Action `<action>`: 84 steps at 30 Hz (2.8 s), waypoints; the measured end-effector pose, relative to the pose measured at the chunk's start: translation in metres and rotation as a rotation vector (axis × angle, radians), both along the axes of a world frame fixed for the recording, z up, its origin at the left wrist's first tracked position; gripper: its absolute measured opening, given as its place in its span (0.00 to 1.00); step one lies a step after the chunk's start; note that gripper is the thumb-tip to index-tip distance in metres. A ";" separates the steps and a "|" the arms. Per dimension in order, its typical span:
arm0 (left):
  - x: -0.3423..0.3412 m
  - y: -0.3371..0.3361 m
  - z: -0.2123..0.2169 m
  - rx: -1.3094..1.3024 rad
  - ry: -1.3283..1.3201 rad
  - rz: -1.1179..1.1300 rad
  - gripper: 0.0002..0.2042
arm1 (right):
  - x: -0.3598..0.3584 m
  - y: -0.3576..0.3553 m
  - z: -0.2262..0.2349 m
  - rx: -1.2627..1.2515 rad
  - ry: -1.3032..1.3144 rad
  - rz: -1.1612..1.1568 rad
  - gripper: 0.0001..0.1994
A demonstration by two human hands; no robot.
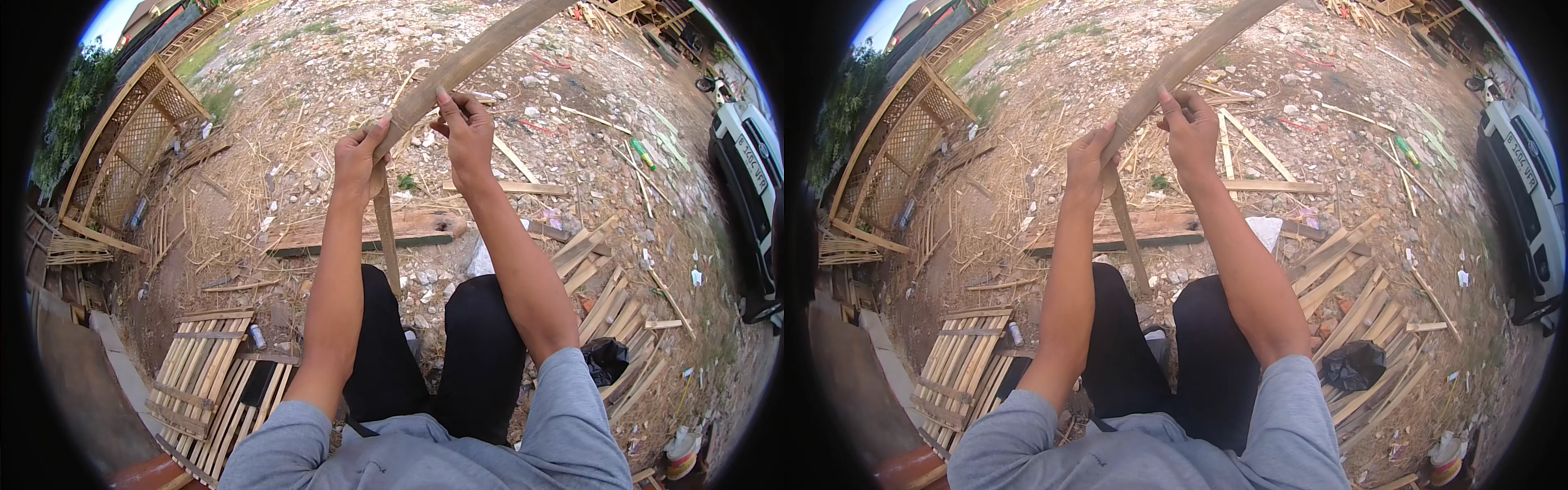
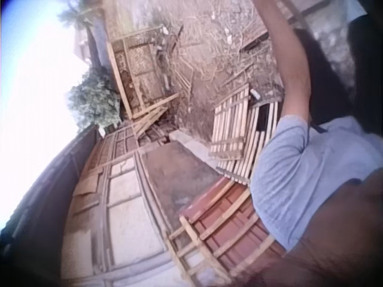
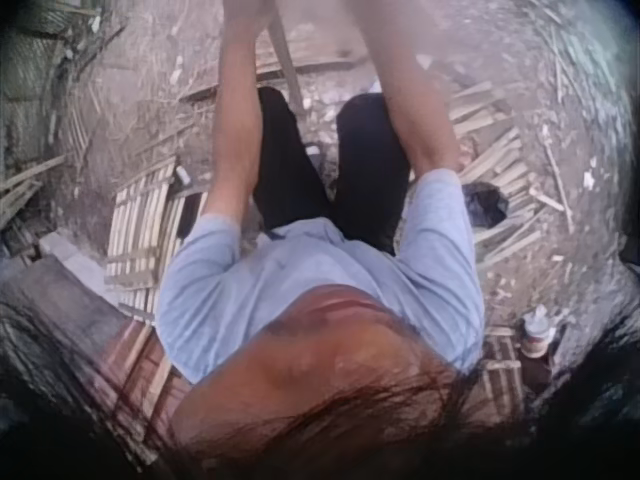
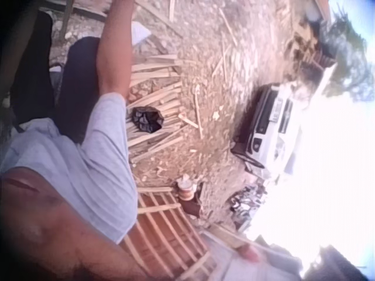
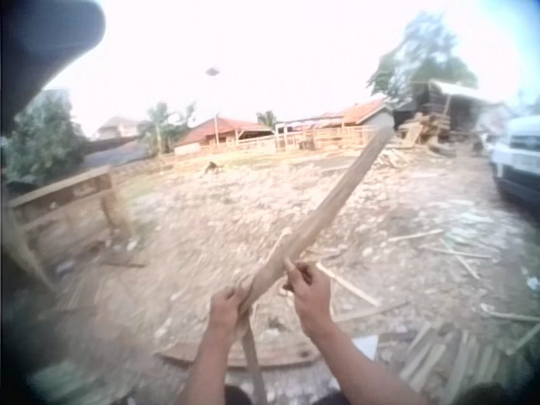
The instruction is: The person assembles a wooden structure by placing slats on a frame and securing them with a hammer. They handle wooden slats and a wooden frame, positioning pieces by hand and then using a hammer to drive nails.
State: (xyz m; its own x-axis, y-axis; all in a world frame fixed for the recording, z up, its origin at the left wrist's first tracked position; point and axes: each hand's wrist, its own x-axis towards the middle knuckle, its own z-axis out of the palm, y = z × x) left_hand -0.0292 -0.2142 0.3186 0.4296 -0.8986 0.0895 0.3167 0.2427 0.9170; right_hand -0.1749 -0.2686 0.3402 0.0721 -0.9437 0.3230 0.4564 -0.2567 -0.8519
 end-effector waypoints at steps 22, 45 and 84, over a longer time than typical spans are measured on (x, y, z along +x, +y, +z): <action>-0.013 0.001 -0.004 -0.034 -0.106 -0.213 0.14 | -0.048 -0.021 0.039 -0.324 -0.142 -0.283 0.19; 0.013 -0.013 -0.012 -0.062 -0.717 -0.011 0.21 | -0.098 -0.033 0.038 -0.175 0.119 -0.767 0.21; -0.010 0.003 0.003 -0.255 0.773 0.153 0.31 | -0.036 0.016 -0.046 -1.174 1.188 0.146 0.07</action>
State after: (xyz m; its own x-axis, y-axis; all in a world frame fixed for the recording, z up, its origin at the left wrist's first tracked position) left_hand -0.0390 -0.2109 0.3221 0.5692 -0.8175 -0.0879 0.7818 0.5051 0.3655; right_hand -0.2108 -0.2529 0.2946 0.8365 -0.2109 0.5058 -0.1810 -0.9775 -0.1083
